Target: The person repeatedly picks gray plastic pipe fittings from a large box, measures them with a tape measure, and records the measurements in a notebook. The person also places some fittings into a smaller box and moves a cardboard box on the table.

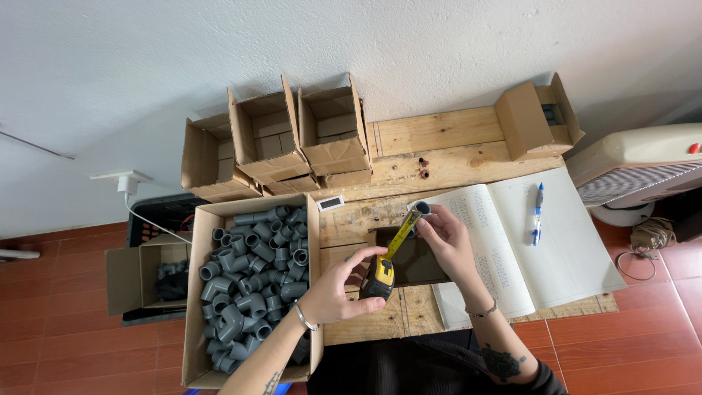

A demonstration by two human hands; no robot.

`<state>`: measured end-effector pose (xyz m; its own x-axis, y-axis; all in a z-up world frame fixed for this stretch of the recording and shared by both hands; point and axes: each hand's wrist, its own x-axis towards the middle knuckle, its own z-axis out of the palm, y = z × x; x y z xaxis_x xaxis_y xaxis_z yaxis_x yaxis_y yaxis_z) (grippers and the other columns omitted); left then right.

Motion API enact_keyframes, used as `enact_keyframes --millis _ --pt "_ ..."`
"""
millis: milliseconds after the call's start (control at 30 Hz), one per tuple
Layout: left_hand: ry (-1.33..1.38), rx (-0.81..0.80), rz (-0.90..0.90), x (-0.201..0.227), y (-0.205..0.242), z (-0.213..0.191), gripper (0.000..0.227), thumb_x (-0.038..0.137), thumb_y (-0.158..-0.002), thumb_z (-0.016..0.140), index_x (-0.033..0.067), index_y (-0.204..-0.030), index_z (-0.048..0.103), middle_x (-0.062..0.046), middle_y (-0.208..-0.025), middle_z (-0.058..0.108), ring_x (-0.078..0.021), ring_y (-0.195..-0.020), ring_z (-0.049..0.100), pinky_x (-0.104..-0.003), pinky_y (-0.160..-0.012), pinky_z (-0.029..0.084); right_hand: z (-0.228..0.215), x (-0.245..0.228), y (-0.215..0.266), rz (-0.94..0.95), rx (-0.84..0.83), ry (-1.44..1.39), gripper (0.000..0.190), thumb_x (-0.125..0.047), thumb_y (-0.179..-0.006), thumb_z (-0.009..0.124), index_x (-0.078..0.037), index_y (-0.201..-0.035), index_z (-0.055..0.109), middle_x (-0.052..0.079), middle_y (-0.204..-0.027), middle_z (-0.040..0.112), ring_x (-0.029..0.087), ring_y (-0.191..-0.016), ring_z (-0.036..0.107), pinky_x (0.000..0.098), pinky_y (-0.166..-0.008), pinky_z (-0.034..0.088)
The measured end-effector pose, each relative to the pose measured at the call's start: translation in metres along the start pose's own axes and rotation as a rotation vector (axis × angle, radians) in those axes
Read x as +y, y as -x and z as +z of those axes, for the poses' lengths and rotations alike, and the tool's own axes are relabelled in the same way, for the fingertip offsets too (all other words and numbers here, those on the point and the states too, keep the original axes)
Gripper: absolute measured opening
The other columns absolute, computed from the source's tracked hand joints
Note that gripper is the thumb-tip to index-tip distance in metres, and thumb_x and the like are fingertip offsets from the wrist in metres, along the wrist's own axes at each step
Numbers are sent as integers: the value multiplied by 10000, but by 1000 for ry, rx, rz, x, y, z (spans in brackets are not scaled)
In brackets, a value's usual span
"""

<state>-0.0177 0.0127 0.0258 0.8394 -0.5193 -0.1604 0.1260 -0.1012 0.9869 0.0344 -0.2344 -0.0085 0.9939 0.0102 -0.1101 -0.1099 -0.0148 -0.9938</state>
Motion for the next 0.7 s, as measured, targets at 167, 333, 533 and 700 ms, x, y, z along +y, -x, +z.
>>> enact_keyframes --millis 167,333,533,700 --pt "-3 2 -2 2 0 -1 832 279 -731 911 119 -1465 555 -137 -1227 636 -200 -958 626 -372 -850 574 -1 2 -1 0 1 -2 305 -201 -1003 655 -30 -1255 674 173 -931 743 168 -857 680 326 -894 586" --pt "-1 4 -8 3 0 -1 832 281 -729 911 125 -1465 557 -135 -1228 638 -198 -954 628 -371 -851 571 1 -3 0 -1 -2 -3 303 -200 -1000 657 -35 -1254 676 172 -925 740 170 -856 677 325 -895 583" --pt "-2 8 0 0 0 0 835 281 -725 916 123 -1462 558 -139 -1228 637 -202 -949 629 -376 -850 575 1 -4 0 -3 3 0 310 -196 -999 659 -28 -1259 676 182 -926 738 179 -858 680 337 -897 583" --pt "0 8 0 -1 -1 -1 833 279 -722 916 113 -1457 562 -143 -1223 644 -207 -943 631 -381 -844 575 0 -1 0 1 1 -3 311 -203 -997 661 -30 -1255 679 181 -923 736 177 -855 678 333 -895 581"
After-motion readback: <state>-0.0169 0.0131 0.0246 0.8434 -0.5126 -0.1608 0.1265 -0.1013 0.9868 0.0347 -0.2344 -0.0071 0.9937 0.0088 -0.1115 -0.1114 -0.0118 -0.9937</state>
